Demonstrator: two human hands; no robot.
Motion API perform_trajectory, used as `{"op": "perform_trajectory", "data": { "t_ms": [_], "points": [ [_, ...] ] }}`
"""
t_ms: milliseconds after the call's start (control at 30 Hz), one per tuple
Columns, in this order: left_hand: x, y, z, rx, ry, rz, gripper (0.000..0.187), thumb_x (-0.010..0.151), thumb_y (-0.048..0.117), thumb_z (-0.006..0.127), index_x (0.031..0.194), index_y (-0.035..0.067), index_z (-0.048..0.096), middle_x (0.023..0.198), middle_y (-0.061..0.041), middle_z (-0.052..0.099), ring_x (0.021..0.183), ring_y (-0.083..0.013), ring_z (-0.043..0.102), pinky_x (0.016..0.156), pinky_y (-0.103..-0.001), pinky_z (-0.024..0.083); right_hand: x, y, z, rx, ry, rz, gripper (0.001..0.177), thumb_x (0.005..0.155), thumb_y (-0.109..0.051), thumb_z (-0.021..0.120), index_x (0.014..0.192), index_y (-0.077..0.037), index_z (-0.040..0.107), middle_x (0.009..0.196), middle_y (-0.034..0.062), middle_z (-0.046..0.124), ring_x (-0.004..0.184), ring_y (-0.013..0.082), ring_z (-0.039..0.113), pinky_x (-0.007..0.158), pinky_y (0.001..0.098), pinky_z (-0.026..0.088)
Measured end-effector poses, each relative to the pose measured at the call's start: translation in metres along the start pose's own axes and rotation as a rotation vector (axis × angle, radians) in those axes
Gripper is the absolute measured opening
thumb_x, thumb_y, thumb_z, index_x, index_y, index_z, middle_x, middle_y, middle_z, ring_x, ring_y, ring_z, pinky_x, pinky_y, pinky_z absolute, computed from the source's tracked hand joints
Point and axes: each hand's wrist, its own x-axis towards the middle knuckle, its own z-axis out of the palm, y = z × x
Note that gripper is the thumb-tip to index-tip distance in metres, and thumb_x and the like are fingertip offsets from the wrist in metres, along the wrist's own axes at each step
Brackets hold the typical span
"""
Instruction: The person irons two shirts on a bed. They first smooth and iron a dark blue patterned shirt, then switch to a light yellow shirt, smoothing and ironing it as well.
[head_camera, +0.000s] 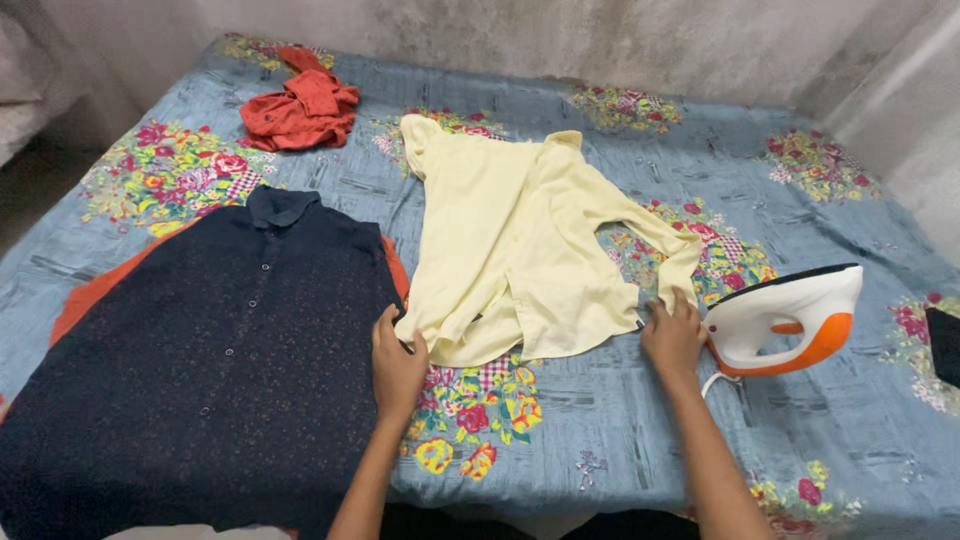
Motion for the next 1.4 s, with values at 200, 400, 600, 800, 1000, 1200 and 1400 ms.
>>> {"op": "perform_trajectory", "data": {
  "t_ms": [200,400,600,800,1000,1200,1400],
  "points": [
    [0.004,-0.021,0.012,-0.084,0.048,-0.018,0.081,0.084,0.01,0.072,0.153,-0.006,0.032,0.124,-0.022,0.064,0.107,-0.0376,0.066,0.09,-0.042,0.053,-0.007,-0.017,0.027,0.228,0.018,0.063,0.031,0.093,-0.041,0.072,0.101,-0.012,0.078,0.136,0.0095,0.065,0.135,0.0329,0.05,0.11,0.0549,0.038],
    [0.007,-0.049,0.006,-0.735,-0.14,-0.251,0.064,0.088,0.004,0.07,0.144,-0.003,0.041,0.11,-0.016,0.07,0.095,-0.0187,0.071,0.081,-0.029,0.058,-0.033,-0.011,-0.022,1.899,-0.122,0.659,0.019,0.103,-0.021,0.072,0.113,-0.007,0.068,0.1,0.0011,0.069,0.085,0.0133,0.063,0.071,0.0286,0.05],
    [-0.001,-0.011,-0.037,-0.963,-0.207,-0.42,0.052,0.091,0.006,0.072,0.138,-0.003,0.051,0.112,-0.013,0.071,0.092,-0.016,0.068,0.078,-0.028,0.055,-0.082,0.034,-0.098,2.28,-0.185,0.744,0.018,0.102,-0.014,0.066,0.118,-0.005,0.067,0.098,0.0011,0.073,0.077,0.0074,0.065,0.059,0.0171,0.049],
    [-0.053,0.017,-0.069,-0.922,-0.242,-0.46,0.046,0.09,0.007,0.071,0.132,-0.001,0.053,0.118,-0.011,0.069,0.098,-0.0122,0.069,0.08,-0.025,0.056,-0.146,0.082,-0.124,2.336,-0.23,0.934,0.019,0.105,-0.015,0.065,0.12,-0.003,0.065,0.099,0.0033,0.074,0.077,0.0077,0.071,0.058,0.0142,0.055],
    [-0.113,0.003,-0.084,-0.499,-0.273,-0.443,0.04,0.088,0.004,0.072,0.125,-0.002,0.06,0.114,-0.015,0.07,0.087,-0.0145,0.068,0.075,-0.027,0.057,-0.216,0.076,-0.126,1.63,-0.195,0.893,0.021,0.108,-0.018,0.064,0.113,0.002,0.063,0.097,0.0078,0.069,0.074,0.0123,0.06,0.064,0.0279,0.047],
    [-0.126,0.049,-0.118,0.183,-0.26,-0.068,0.041,0.082,0.012,0.074,0.121,0.007,0.064,0.118,-0.011,0.065,0.098,-0.0245,0.068,0.084,-0.038,0.055,-0.236,0.035,-0.183,0.651,0.107,0.301,0.021,0.104,-0.018,0.069,0.118,-0.002,0.067,0.11,0.0162,0.066,0.097,0.0249,0.061,0.085,0.0364,0.05],
    [-0.125,0.084,-0.08,0.189,-0.477,0.567,0.043,0.077,0.022,0.078,0.116,0.009,0.066,0.12,-0.011,0.065,0.121,-0.0325,0.057,0.1,-0.048,0.042,-0.206,-0.074,-0.223,0.594,-0.162,-0.182,0.039,0.08,-0.022,0.08,0.113,-0.006,0.069,0.12,0.0116,0.068,0.116,0.033,0.063,0.1,0.043,0.048]
  ]
}}
